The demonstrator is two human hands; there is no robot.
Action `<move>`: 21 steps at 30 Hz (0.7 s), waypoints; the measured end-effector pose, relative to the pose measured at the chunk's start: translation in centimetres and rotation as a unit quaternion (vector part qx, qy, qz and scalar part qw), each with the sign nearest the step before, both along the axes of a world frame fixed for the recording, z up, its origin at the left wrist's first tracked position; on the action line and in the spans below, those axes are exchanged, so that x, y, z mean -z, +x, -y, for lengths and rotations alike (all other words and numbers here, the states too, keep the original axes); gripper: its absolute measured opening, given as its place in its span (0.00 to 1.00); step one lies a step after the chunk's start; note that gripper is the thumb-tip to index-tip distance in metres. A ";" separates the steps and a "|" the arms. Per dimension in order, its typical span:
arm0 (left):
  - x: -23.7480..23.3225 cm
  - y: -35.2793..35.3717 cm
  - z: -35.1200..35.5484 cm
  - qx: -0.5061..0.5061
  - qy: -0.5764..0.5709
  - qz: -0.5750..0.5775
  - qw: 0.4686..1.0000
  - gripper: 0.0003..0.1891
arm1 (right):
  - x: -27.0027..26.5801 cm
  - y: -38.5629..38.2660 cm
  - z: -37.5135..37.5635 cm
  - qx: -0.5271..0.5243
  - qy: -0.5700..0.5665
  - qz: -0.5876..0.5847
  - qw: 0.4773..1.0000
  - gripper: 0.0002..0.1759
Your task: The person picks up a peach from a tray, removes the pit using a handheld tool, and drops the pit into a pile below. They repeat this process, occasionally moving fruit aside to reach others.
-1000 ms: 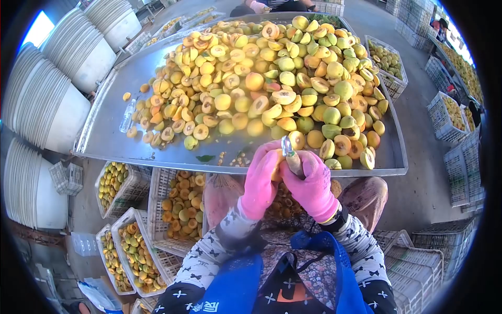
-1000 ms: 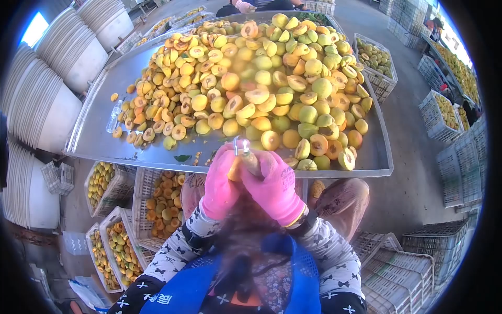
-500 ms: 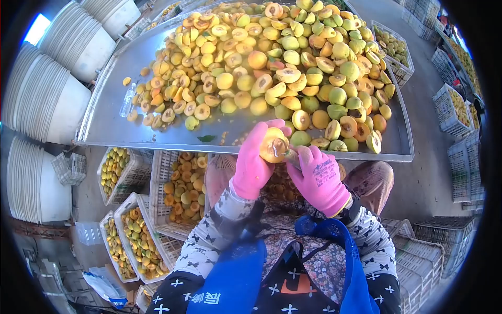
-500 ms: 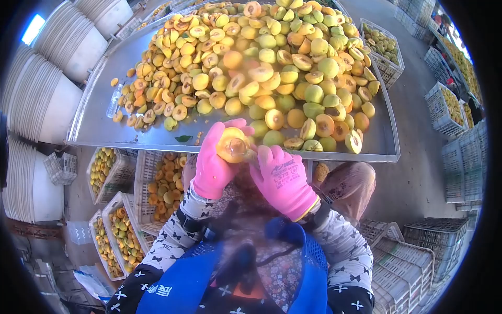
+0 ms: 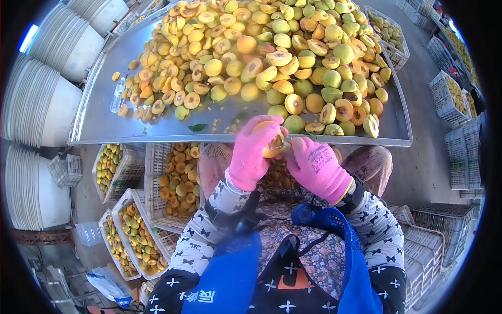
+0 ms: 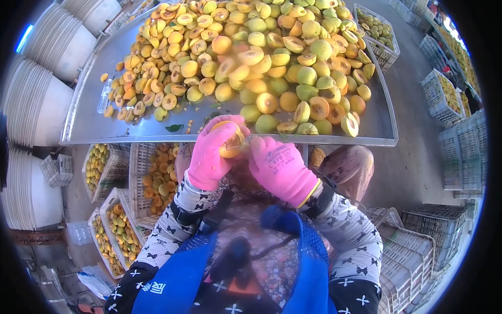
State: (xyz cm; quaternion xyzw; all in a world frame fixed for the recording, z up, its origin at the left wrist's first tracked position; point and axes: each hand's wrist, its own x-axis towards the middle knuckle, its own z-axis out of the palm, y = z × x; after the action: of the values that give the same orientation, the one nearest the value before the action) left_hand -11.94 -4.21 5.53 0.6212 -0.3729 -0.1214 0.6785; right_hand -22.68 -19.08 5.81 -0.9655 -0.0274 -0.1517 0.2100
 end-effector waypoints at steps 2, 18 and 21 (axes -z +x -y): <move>-1.1 -0.8 0.2 -0.001 -0.030 -0.156 0.987 0.15 | 0.1 -0.4 -0.6 -0.020 0.108 -0.014 0.994 0.13; -1.9 -1.5 2.5 -0.145 -0.135 -0.295 0.935 0.17 | 0.0 -0.5 -3.5 -0.017 0.543 -0.215 0.812 0.10; -3.2 -1.1 1.7 -0.084 -0.098 -0.410 0.903 0.18 | -1.0 -0.4 -2.8 -0.025 0.532 -0.231 0.815 0.09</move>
State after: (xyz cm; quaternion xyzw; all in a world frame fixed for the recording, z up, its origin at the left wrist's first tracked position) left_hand -12.99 -5.89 8.69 0.4756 -0.0177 -0.2705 0.8368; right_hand -23.05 -16.26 6.82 -0.7091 0.0823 0.0898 0.6946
